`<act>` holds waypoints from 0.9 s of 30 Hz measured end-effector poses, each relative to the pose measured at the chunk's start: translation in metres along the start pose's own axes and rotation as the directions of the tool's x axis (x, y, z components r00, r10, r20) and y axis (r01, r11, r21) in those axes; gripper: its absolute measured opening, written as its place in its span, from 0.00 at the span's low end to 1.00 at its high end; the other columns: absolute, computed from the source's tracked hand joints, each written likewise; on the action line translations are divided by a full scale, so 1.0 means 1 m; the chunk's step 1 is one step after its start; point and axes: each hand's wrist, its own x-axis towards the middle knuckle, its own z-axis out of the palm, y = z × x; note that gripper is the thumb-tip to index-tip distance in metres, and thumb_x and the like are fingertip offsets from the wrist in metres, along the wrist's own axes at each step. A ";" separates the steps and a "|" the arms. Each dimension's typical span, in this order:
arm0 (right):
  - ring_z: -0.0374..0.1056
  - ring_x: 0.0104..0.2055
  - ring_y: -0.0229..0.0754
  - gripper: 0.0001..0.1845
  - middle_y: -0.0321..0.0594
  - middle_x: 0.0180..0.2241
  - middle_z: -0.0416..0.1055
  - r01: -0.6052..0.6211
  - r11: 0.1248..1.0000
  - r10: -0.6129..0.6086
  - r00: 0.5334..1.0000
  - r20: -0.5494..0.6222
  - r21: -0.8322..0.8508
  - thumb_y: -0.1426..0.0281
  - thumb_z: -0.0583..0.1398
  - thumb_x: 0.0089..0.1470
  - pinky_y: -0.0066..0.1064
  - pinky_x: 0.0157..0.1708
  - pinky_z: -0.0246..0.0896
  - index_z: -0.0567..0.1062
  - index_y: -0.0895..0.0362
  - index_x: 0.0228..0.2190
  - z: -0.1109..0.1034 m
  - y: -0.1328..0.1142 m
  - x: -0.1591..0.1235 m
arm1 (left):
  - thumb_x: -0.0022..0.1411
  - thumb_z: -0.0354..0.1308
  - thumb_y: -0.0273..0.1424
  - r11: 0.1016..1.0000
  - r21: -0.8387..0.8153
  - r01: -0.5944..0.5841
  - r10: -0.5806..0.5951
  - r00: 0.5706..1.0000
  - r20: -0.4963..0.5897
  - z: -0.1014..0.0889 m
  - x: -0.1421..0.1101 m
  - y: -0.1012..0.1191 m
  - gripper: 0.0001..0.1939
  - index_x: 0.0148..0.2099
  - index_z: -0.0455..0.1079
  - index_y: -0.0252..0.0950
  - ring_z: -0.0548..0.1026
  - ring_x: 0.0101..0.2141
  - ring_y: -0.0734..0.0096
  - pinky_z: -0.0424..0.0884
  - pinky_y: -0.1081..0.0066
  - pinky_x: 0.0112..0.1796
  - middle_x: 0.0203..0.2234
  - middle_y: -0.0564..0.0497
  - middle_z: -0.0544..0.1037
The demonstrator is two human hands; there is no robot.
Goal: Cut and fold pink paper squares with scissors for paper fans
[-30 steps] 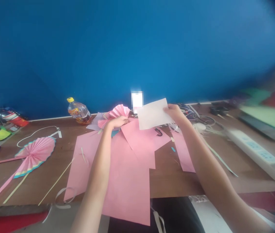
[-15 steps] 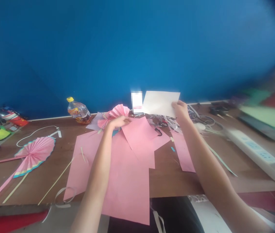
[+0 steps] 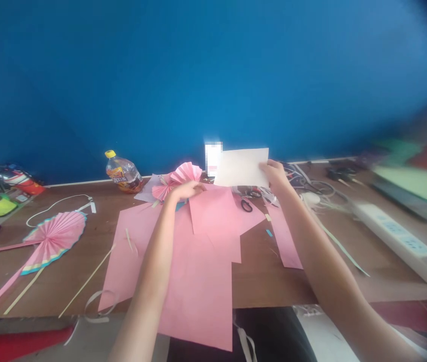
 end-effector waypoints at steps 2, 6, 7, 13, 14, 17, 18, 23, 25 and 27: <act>0.65 0.25 0.38 0.07 0.36 0.23 0.70 0.007 1.000 -0.007 1.000 -0.010 0.004 0.72 0.59 0.39 0.26 0.23 0.60 0.73 0.58 0.27 -0.001 0.001 0.001 | 0.60 0.53 0.39 1.000 0.002 0.015 -0.015 1.000 -0.021 0.000 -0.001 0.000 0.18 0.50 0.70 0.39 0.71 0.51 0.62 0.64 0.67 0.52 0.51 0.48 0.74; 0.63 0.23 0.37 0.08 0.35 0.21 0.68 0.013 1.000 -0.013 1.000 -0.025 -0.013 0.72 0.58 0.39 0.26 0.22 0.59 0.73 0.58 0.27 -0.003 0.000 0.000 | 0.60 0.53 0.40 1.000 -0.002 0.017 -0.017 0.999 -0.042 0.001 0.001 -0.002 0.19 0.50 0.70 0.38 0.71 0.50 0.62 0.64 0.66 0.52 0.50 0.47 0.75; 0.63 0.23 0.37 0.07 0.35 0.21 0.68 0.011 1.000 -0.011 1.000 -0.028 -0.017 0.72 0.58 0.39 0.26 0.22 0.59 0.73 0.58 0.27 -0.003 0.000 0.000 | 0.59 0.53 0.39 1.000 -0.004 0.015 -0.015 0.999 -0.045 0.001 0.002 -0.003 0.19 0.50 0.71 0.38 0.71 0.50 0.62 0.64 0.67 0.51 0.50 0.46 0.75; 0.64 0.23 0.37 0.07 0.35 0.22 0.69 0.001 1.000 -0.001 1.000 -0.020 -0.016 0.72 0.58 0.39 0.25 0.20 0.58 0.72 0.58 0.27 -0.003 -0.002 -0.002 | 0.58 0.55 0.39 1.000 -0.011 0.025 -0.025 0.998 -0.058 0.001 0.003 -0.008 0.20 0.50 0.72 0.38 0.72 0.49 0.60 0.66 0.66 0.49 0.50 0.45 0.75; 0.64 0.24 0.37 0.07 0.36 0.23 0.69 -0.004 1.000 0.003 1.000 -0.020 -0.014 0.72 0.58 0.39 0.25 0.21 0.58 0.72 0.58 0.27 -0.003 -0.002 -0.002 | 0.58 0.55 0.39 1.000 -0.012 0.026 -0.026 0.998 -0.061 0.002 0.003 -0.008 0.20 0.50 0.72 0.38 0.72 0.50 0.60 0.66 0.66 0.49 0.50 0.45 0.75; 0.66 0.26 0.38 0.08 0.37 0.24 0.71 -0.014 1.000 0.014 1.000 -0.019 -0.006 0.73 0.59 0.39 0.25 0.22 0.60 0.73 0.58 0.28 -0.002 -0.002 -0.003 | 0.59 0.54 0.39 1.000 -0.020 0.024 -0.025 0.998 -0.050 0.002 0.003 -0.007 0.19 0.50 0.72 0.38 0.71 0.51 0.61 0.64 0.65 0.51 0.51 0.46 0.74; 0.66 0.26 0.38 0.08 0.37 0.25 0.71 -0.015 1.000 0.015 1.000 -0.018 -0.005 0.73 0.59 0.40 0.25 0.22 0.60 0.73 0.58 0.28 -0.002 -0.002 -0.003 | 0.59 0.54 0.39 0.999 -0.026 0.020 -0.021 0.999 -0.041 0.002 0.003 -0.005 0.19 0.50 0.72 0.38 0.71 0.51 0.61 0.64 0.65 0.51 0.50 0.46 0.75; 0.66 0.26 0.38 0.08 0.38 0.25 0.71 -0.018 1.000 0.018 1.000 -0.006 -0.005 0.72 0.59 0.40 0.25 0.22 0.60 0.74 0.58 0.28 -0.003 -0.004 -0.003 | 0.57 0.56 0.41 0.998 -0.062 -0.015 0.013 0.999 -0.031 0.000 -0.001 0.005 0.19 0.47 0.74 0.37 0.71 0.51 0.59 0.63 0.65 0.52 0.49 0.47 0.76; 0.66 0.26 0.38 0.07 0.37 0.25 0.71 -0.019 1.000 0.019 1.000 -0.005 -0.010 0.72 0.59 0.40 0.25 0.22 0.60 0.73 0.58 0.28 -0.004 -0.004 -0.002 | 0.57 0.56 0.42 0.998 -0.058 -0.019 0.017 0.999 -0.029 -0.001 -0.004 0.009 0.19 0.46 0.74 0.37 0.72 0.50 0.59 0.63 0.64 0.52 0.48 0.46 0.76; 0.66 0.25 0.38 0.07 0.37 0.25 0.72 -0.017 0.999 0.018 1.000 0.005 -0.028 0.72 0.60 0.41 0.25 0.22 0.60 0.73 0.59 0.28 -0.005 -0.002 -0.002 | 0.57 0.57 0.44 0.999 -0.047 -0.010 0.009 1.000 -0.030 -0.001 -0.006 0.011 0.20 0.46 0.74 0.36 0.73 0.48 0.60 0.64 0.64 0.51 0.47 0.47 0.77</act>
